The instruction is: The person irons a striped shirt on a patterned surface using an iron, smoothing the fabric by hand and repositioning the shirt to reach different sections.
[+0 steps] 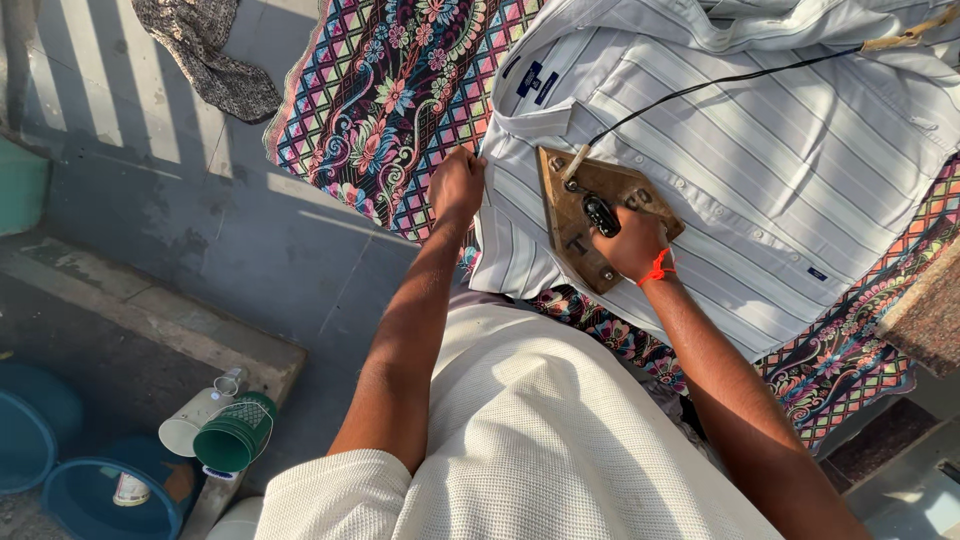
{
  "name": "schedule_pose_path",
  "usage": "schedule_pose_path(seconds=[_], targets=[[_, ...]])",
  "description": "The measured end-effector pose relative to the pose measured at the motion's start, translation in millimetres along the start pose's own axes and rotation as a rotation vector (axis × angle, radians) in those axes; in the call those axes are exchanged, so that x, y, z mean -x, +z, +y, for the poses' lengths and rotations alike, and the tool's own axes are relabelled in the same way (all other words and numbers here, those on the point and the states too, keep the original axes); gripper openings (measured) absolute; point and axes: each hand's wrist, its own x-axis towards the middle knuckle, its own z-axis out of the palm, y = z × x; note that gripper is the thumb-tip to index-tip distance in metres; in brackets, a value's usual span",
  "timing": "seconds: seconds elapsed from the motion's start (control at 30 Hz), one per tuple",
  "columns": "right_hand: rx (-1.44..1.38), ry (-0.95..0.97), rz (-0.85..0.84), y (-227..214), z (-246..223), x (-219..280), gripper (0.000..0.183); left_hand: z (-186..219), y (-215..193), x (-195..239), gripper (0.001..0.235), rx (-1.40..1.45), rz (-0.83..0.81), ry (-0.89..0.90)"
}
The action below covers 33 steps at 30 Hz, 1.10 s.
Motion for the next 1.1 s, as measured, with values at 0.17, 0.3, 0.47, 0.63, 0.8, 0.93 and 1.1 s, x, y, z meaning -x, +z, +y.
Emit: schedule_pose_path(seconds=[0.17,0.3,0.47,0.63,0.8,0.93,1.1], targets=[[-0.067,0.125,0.045,4.2,-5.8,-16.3,0.026,18.0,-20.3,6.5,0.061,0.065,0.138,0.169],[-0.027,0.093,0.033,3.9,-4.8,-19.0,0.026,48.6,-27.0,-25.3,0.072,-0.231,0.19,0.696],[-0.055,0.137,-0.028,1.7,-15.0,-14.3,0.026,64.6,-21.1,-74.4,0.032,-0.538,-0.001,0.738],[-0.069,-0.005,0.024,3.2,-22.5,-15.0,0.032,66.5,-10.4,-83.4,0.03,-0.497,-0.005,0.709],[-0.03,-0.065,0.05,5.0,-36.6,-38.4,0.026,63.5,-20.5,-74.5,0.023,-0.324,0.039,0.714],[-0.085,-0.107,0.047,5.0,-51.5,-55.3,0.026,35.9,-22.9,-26.9,0.047,0.07,0.29,0.515],[-0.062,-0.099,0.028,2.0,-57.2,-60.1,0.024,-3.7,-3.4,30.1,0.05,-0.038,-0.157,0.007]])
